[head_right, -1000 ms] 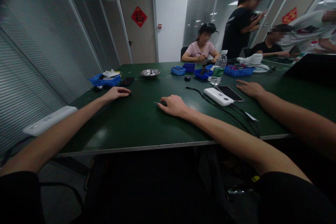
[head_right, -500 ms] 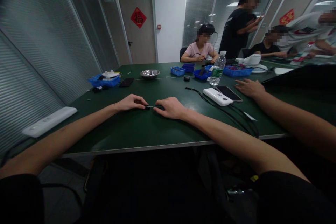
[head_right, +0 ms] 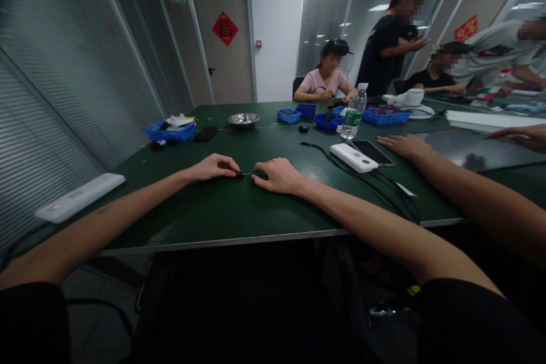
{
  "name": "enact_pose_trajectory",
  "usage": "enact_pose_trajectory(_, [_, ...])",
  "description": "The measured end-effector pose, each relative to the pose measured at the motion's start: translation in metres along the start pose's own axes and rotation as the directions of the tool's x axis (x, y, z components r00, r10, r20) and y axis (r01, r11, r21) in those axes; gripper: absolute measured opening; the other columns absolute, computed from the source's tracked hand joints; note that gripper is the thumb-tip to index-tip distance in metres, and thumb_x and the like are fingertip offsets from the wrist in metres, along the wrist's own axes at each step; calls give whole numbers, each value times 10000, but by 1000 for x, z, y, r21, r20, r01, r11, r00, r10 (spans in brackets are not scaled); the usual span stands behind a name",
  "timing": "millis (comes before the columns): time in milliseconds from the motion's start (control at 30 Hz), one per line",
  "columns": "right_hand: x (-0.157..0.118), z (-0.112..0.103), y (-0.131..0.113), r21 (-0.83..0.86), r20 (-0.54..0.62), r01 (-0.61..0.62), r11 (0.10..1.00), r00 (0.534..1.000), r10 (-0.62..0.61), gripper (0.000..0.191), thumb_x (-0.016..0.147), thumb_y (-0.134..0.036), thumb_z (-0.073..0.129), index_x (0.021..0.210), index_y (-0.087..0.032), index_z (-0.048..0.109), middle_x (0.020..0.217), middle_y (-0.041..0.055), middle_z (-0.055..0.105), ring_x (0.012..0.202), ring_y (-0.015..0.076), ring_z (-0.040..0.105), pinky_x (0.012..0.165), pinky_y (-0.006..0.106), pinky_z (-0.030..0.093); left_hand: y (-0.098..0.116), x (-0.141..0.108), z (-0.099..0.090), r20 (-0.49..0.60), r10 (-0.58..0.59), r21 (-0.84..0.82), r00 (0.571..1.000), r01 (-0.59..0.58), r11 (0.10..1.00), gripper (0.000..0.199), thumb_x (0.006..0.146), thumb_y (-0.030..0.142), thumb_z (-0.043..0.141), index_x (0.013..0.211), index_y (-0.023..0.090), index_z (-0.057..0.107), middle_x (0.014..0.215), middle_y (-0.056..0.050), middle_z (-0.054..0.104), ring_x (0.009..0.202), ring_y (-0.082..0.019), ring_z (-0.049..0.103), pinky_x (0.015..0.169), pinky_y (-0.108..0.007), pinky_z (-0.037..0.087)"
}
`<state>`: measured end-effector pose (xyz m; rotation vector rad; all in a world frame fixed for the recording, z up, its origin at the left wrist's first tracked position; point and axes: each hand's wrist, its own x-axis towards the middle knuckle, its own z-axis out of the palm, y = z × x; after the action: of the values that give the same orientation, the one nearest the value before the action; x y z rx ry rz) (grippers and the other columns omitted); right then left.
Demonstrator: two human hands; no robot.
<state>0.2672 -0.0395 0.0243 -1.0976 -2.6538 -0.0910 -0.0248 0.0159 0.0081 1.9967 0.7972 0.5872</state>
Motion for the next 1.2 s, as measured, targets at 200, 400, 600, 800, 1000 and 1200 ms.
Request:
enact_pose_trajectory(200, [0, 4, 0, -2, 0, 43, 999, 999, -43, 426, 1058, -500, 452, 1253, -198, 682, 1056, 87, 771, 831, 200, 680, 703, 289, 369, 1, 0, 4, -1, 13, 10, 1000, -13, 1000, 349, 801, 440, 845, 1040, 186, 814, 1114, -99, 779, 1040, -235, 714, 967, -390, 542])
enact_pose_trajectory(400, [0, 5, -3, -10, 11, 54, 999, 999, -54, 416, 1069, -498, 441, 1250, -204, 673, 1099, 91, 766, 855, 205, 687, 700, 292, 371, 5, 0, 8, -1, 25, 33, 1000, -25, 999, 364, 811, 445, 835, 1058, 179, 813, 1085, -98, 784, 1018, -236, 716, 957, -386, 543])
enact_pose_trajectory(600, [1, 4, -7, -25, -4, -13, 1000, 1000, 13, 416, 1074, -501, 437, 1241, -202, 675, 1062, 92, 768, 857, 208, 688, 709, 290, 376, 5, -1, 10, -1, 27, 51, 1000, -27, 998, 400, 826, 447, 824, 1144, 206, 805, 1151, -94, 782, 1055, -242, 718, 965, -380, 541])
enact_pose_trajectory(800, [3, 2, -7, -35, -48, -98, 995, 994, 96, 424, 1057, -513, 450, 1211, -205, 699, 990, 85, 777, 810, 210, 685, 696, 295, 379, 4, 1, 9, 59, 50, 30, 997, -51, 998, 517, 860, 390, 804, 1344, 231, 718, 1176, -92, 757, 1087, -228, 699, 986, -381, 531])
enact_pose_trajectory(1000, [6, 2, 6, -61, -20, -248, 967, 969, 247, 487, 1036, -574, 442, 1176, -210, 733, 905, 89, 773, 802, 226, 692, 696, 298, 400, 8, -1, 6, 30, 103, 130, 994, -106, 986, 418, 876, 408, 789, 1247, 220, 753, 1122, -93, 721, 996, -210, 682, 887, -353, 542])
enact_pose_trajectory(1200, [6, 6, 12, -51, -32, -249, 967, 968, 247, 479, 1029, -572, 448, 1170, -225, 747, 931, 86, 780, 815, 229, 695, 717, 299, 411, 19, -4, 21, 63, 212, 202, 975, -221, 954, 239, 943, 388, 714, 1090, 219, 796, 1290, -113, 677, 1141, -239, 655, 925, -359, 523])
